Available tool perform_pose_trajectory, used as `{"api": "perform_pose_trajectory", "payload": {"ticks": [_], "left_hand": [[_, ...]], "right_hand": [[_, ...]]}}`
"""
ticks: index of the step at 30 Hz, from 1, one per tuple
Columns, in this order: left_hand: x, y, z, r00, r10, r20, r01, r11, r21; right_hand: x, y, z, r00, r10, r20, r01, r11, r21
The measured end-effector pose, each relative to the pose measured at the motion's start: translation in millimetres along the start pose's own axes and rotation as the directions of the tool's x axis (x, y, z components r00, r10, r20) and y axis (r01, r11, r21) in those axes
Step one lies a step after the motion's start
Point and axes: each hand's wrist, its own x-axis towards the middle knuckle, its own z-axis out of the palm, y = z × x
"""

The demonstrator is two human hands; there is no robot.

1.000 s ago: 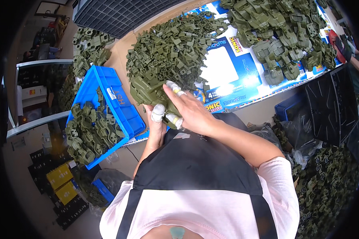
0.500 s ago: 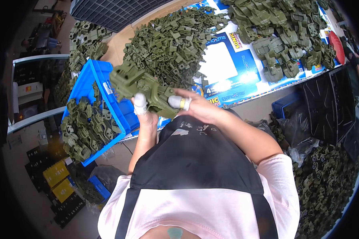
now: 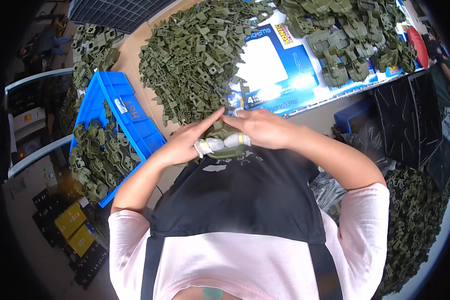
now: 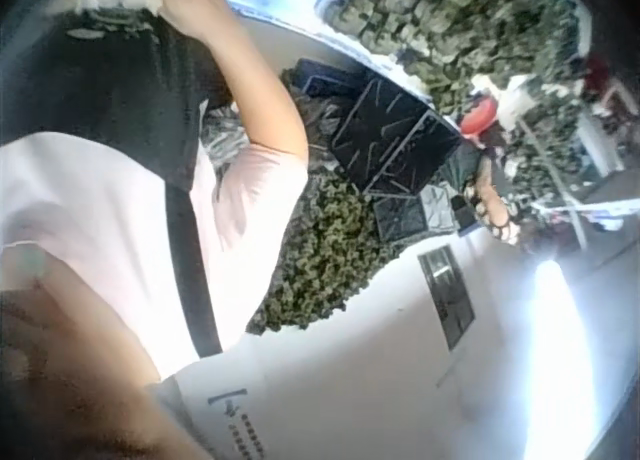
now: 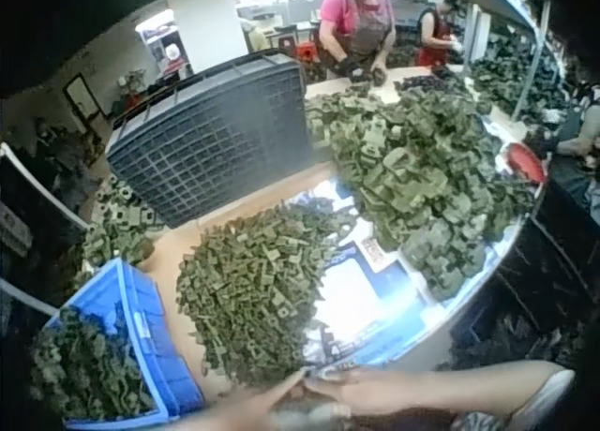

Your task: The person sorts green plastic military gear components on a table, picking them up and placing them into a blue bin. They repeatedly transfer items from a large pile on the table into the bin, occasionally shaking the bin to settle the contents.

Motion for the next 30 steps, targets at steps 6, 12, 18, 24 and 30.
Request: {"api": "perform_pose_trajectory", "payload": {"ticks": [6,12,18,24,30], "left_hand": [[3.2,9.6,-2.8,1.0,-0.029,-0.001,0.029,1.0,0.009],[-1.5,17.3,-16.6,0.999,-0.036,0.001,0.036,0.993,0.116],[-45.0,-25.0,-20.4,0.988,-0.106,-0.114,0.017,0.802,-0.597],[-40.3,-11.4,14.7,0.924,-0.238,-0.299,0.052,0.853,-0.519],[-44.3,1.1,7.7,0.94,-0.246,-0.237,0.101,0.863,-0.495]], "right_hand": [[7.9,24.8,34.2,0.933,-0.13,-0.337,0.204,0.959,0.196],[6.3,20.3,29.8,0.948,-0.079,-0.309,0.146,0.969,0.201],[-10.3,51.0,7.4,0.958,-0.057,-0.281,0.168,0.904,0.392],[7.3,-35.1,-6.4,0.843,-0.266,-0.468,0.254,0.963,-0.09],[43.5,-19.2,21.1,0.742,-0.415,-0.527,0.297,0.908,-0.297]]}}
